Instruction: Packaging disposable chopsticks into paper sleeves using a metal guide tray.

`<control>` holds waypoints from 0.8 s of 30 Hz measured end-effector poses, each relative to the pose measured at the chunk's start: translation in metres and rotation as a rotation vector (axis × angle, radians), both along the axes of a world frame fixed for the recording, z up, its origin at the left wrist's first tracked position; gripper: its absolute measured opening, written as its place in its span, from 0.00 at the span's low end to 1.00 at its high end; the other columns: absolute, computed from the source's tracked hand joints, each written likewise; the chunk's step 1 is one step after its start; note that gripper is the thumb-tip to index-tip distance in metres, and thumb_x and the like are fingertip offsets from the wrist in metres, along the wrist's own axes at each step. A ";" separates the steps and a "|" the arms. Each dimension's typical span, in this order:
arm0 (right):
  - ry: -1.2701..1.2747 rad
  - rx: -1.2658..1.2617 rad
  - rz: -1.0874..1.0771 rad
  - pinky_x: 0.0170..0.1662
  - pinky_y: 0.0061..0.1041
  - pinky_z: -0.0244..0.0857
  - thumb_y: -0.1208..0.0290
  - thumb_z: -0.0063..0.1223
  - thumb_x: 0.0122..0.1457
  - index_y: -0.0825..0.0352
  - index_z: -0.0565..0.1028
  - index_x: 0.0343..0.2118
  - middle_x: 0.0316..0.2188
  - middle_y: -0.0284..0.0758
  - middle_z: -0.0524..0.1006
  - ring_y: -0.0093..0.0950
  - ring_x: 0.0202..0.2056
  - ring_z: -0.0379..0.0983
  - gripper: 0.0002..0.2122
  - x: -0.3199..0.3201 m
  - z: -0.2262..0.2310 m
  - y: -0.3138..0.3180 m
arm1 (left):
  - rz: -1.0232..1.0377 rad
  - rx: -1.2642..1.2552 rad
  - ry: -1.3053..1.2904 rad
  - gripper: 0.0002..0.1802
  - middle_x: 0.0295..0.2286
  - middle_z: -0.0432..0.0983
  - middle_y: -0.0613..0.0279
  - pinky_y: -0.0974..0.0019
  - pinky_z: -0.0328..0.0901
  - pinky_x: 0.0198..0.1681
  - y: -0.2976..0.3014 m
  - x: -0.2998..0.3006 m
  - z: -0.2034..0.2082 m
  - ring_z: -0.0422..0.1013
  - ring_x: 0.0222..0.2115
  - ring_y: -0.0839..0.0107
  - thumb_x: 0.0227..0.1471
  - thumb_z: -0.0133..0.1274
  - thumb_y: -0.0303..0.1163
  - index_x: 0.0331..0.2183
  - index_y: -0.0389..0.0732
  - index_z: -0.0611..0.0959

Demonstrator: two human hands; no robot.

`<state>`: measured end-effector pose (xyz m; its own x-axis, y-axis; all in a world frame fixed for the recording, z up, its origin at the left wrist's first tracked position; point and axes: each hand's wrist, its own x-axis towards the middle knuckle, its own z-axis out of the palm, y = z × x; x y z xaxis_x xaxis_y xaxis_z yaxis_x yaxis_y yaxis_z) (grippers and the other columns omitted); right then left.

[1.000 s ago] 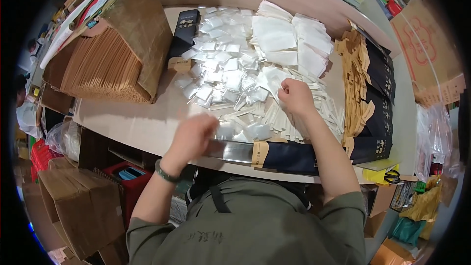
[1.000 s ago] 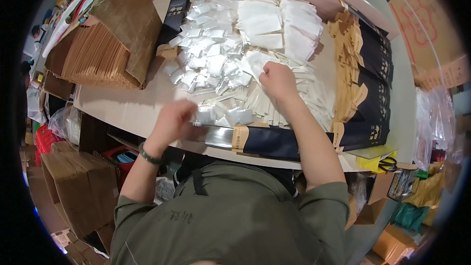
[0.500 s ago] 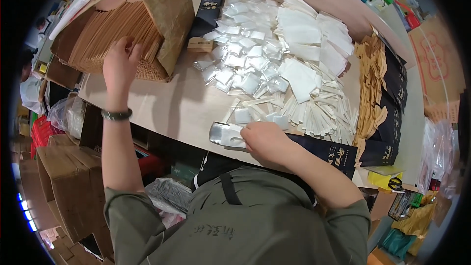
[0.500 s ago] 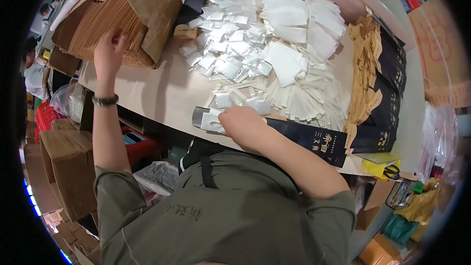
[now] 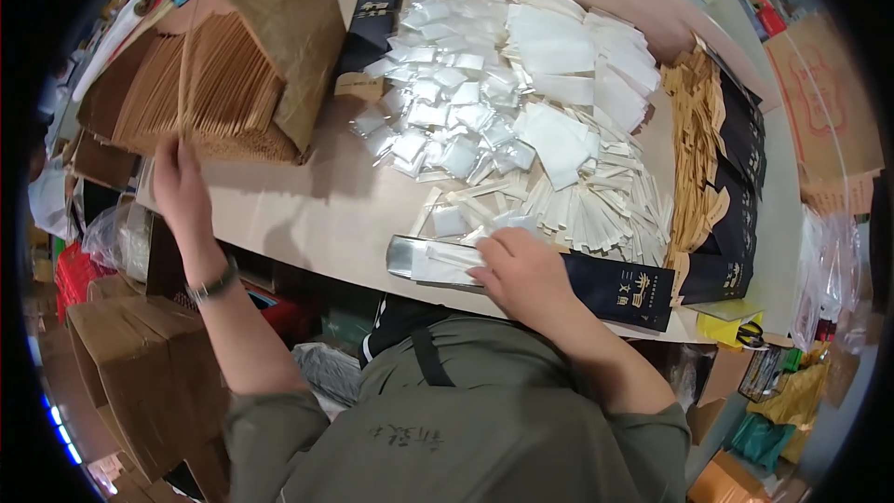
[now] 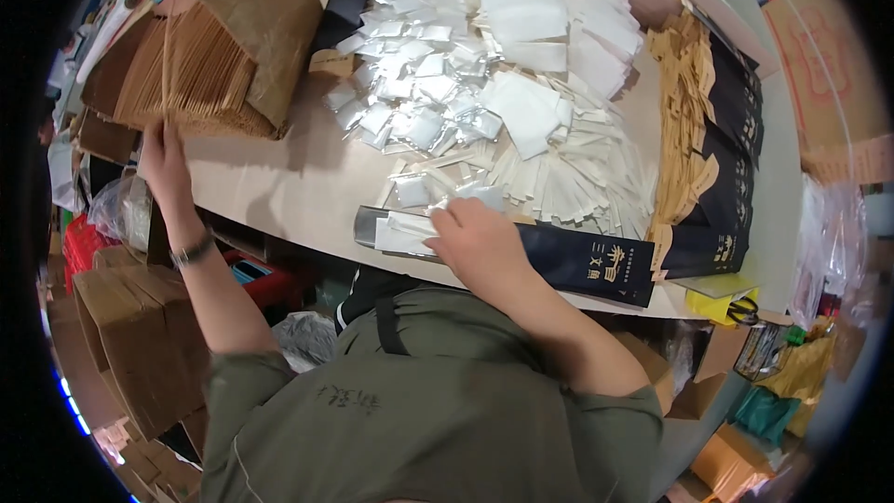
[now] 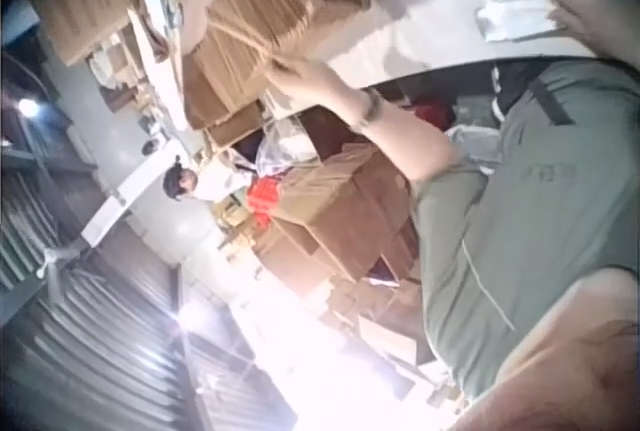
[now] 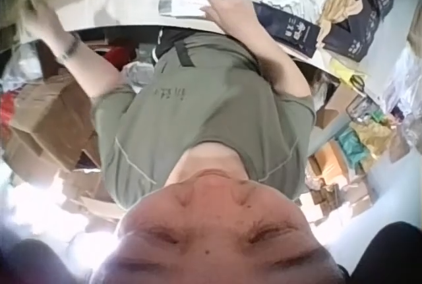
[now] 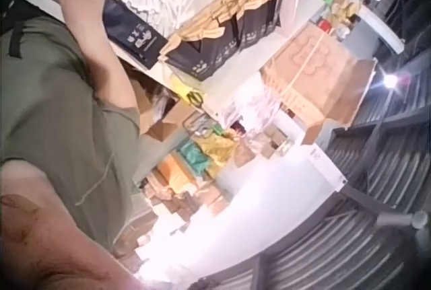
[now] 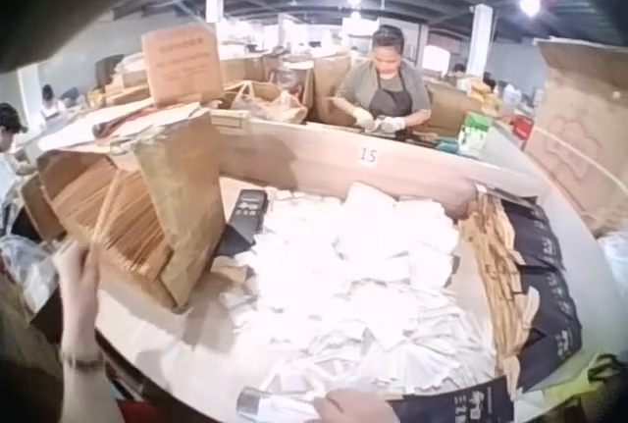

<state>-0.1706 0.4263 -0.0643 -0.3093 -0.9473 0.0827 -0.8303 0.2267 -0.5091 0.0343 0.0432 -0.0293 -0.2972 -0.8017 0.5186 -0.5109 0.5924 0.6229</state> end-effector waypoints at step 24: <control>0.095 -0.090 0.006 0.53 0.39 0.64 0.69 0.66 0.43 0.70 0.73 0.39 0.48 0.47 0.71 0.44 0.51 0.68 0.20 -0.009 -0.022 0.040 | -0.541 0.763 -0.140 0.05 0.32 0.80 0.60 0.72 0.72 0.33 0.221 -0.081 -0.088 0.76 0.30 0.77 0.52 0.58 0.20 0.34 0.33 0.84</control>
<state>-0.1796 0.4662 -0.0859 -0.2903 -0.9367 0.1957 -0.8770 0.1786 -0.4461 -0.0472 0.2637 -0.1173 -0.7481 -0.6447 -0.1573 -0.3853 0.2290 0.8939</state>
